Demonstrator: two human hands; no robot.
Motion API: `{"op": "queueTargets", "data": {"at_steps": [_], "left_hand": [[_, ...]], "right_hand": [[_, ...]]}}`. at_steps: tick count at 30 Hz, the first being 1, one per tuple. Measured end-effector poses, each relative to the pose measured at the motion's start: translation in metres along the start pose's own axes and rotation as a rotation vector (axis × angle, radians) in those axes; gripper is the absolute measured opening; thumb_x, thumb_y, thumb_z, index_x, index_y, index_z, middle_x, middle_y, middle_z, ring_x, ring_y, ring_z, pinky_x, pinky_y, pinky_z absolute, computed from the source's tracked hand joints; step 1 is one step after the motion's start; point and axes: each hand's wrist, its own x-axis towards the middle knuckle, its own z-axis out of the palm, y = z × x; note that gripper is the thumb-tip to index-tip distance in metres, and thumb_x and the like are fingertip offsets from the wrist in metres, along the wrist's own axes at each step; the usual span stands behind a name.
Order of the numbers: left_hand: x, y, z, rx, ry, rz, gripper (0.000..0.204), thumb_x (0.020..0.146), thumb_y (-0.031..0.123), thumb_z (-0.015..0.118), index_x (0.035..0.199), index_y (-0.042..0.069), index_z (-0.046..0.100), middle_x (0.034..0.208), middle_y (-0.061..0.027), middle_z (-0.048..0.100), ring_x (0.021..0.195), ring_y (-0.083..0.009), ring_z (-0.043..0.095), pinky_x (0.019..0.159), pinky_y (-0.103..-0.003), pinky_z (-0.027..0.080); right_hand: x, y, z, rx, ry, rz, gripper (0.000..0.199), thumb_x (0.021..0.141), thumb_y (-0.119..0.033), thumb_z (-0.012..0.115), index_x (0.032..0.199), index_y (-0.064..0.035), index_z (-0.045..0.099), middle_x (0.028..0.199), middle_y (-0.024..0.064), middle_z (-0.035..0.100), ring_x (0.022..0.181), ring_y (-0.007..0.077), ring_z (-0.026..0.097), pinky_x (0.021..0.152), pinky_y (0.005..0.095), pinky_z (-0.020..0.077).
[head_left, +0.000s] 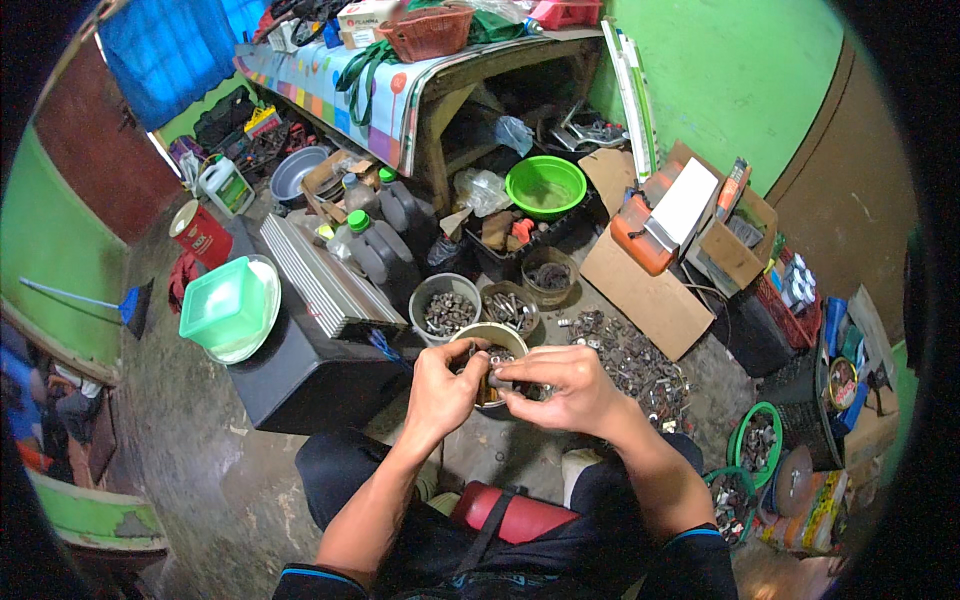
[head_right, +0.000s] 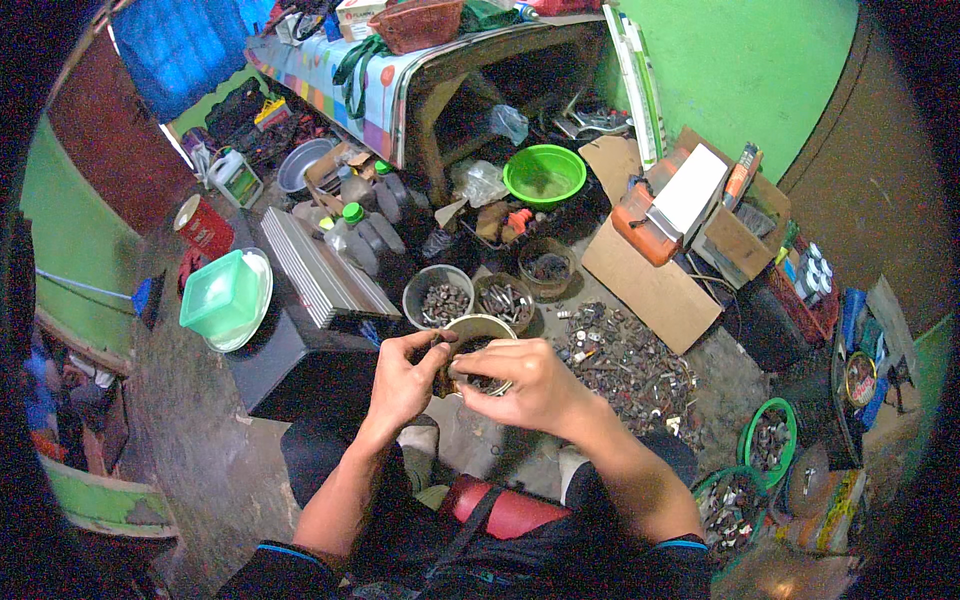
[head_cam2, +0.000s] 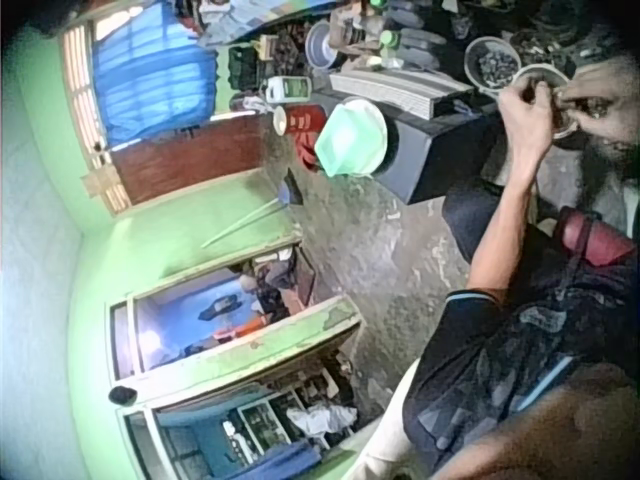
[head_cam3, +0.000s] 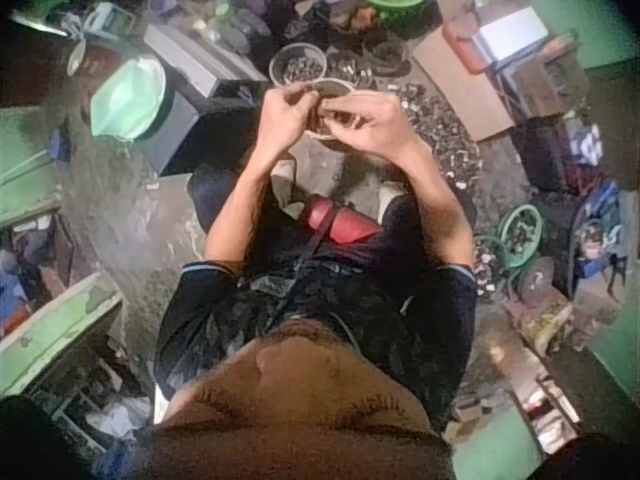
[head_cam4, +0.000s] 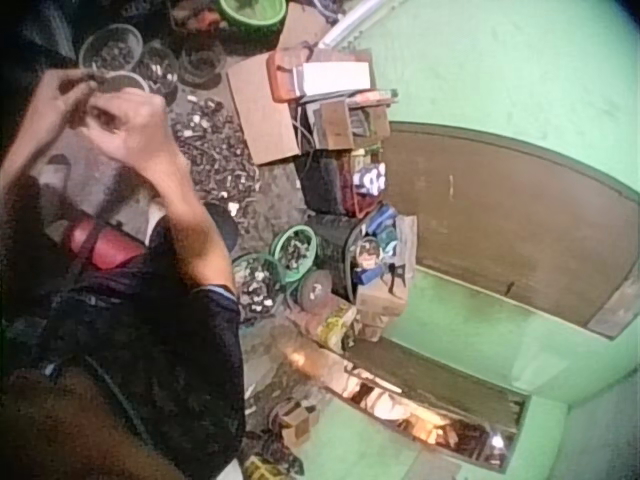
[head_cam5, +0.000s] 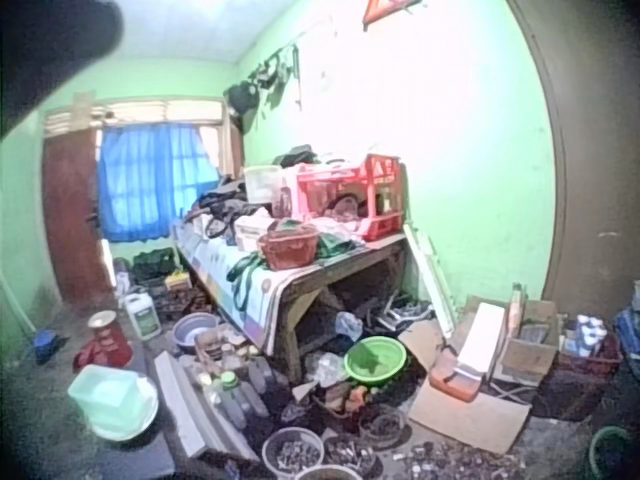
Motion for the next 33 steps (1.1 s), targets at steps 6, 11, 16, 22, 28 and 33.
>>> {"op": "queueTargets", "data": {"at_steps": [6,11,16,22,28,33], "left_hand": [[0.001,0.005,-0.014,0.169,0.16,0.087,0.032,0.083,0.016,0.058,0.1,-0.008,0.068,0.086,-0.0238,0.07,0.08,-0.021,0.069,0.075,-0.035,0.052],[0.009,-0.001,-0.076,-0.16,0.393,-0.034,0.029,0.085,0.013,0.054,0.1,-0.007,0.069,0.079,-0.0109,0.066,0.066,-0.0152,0.062,0.062,-0.029,0.05],[0.0,0.002,-0.077,-0.802,0.301,-0.26,0.039,0.088,0.023,0.05,0.11,-0.007,0.061,0.074,-0.0071,0.059,0.064,-0.017,0.057,0.055,-0.031,0.046],[0.007,-0.001,-0.087,-1.159,0.303,-0.231,0.042,0.087,0.027,0.05,0.112,-0.006,0.057,0.075,-0.0073,0.06,0.066,-0.0171,0.056,0.06,-0.033,0.048],[0.009,-0.008,-0.095,-1.358,0.368,-0.275,0.04,0.088,0.027,0.048,0.107,-0.006,0.058,0.073,-0.0095,0.056,0.067,-0.0211,0.053,0.07,-0.035,0.048],[0.006,-0.011,-0.097,-1.374,0.426,-0.256,0.038,0.084,0.024,0.05,0.106,-0.006,0.057,0.079,-0.0094,0.055,0.072,-0.0182,0.053,0.068,-0.036,0.047]], "right_hand": [[0.006,0.002,0.001,0.109,0.043,0.103,0.02,0.07,-0.007,0.078,0.088,-0.0019,0.074,0.083,0.0137,0.073,0.074,0.0221,0.072,0.069,0.0303,0.0572],[-0.004,0.02,-0.03,0.183,0.238,0.382,0.022,0.073,-0.012,0.078,0.091,-0.0007,0.074,0.078,0.0112,0.073,0.07,0.0103,0.069,0.065,0.0259,0.055],[0.005,0.066,-0.003,-0.196,-0.297,0.495,0.024,0.081,-0.021,0.068,0.092,-0.0006,0.072,0.078,0.0246,0.067,0.072,0.0378,0.067,0.069,0.0432,0.0544],[0.011,0.121,0.048,-0.449,-0.62,0.532,0.02,0.077,-0.018,0.069,0.087,-0.0002,0.071,0.086,0.024,0.068,0.082,0.039,0.067,0.078,0.0468,0.0545],[0.017,0.146,0.076,-0.475,-0.803,0.523,0.023,0.079,-0.019,0.07,0.094,-0.0017,0.069,0.088,0.0236,0.068,0.087,0.0402,0.066,0.079,0.048,0.0525],[0.041,0.131,0.084,-0.473,-0.413,0.432,0.022,0.078,-0.015,0.068,0.094,-0.0002,0.067,0.091,0.0224,0.068,0.088,0.0404,0.066,0.078,0.0493,0.0534]]}}
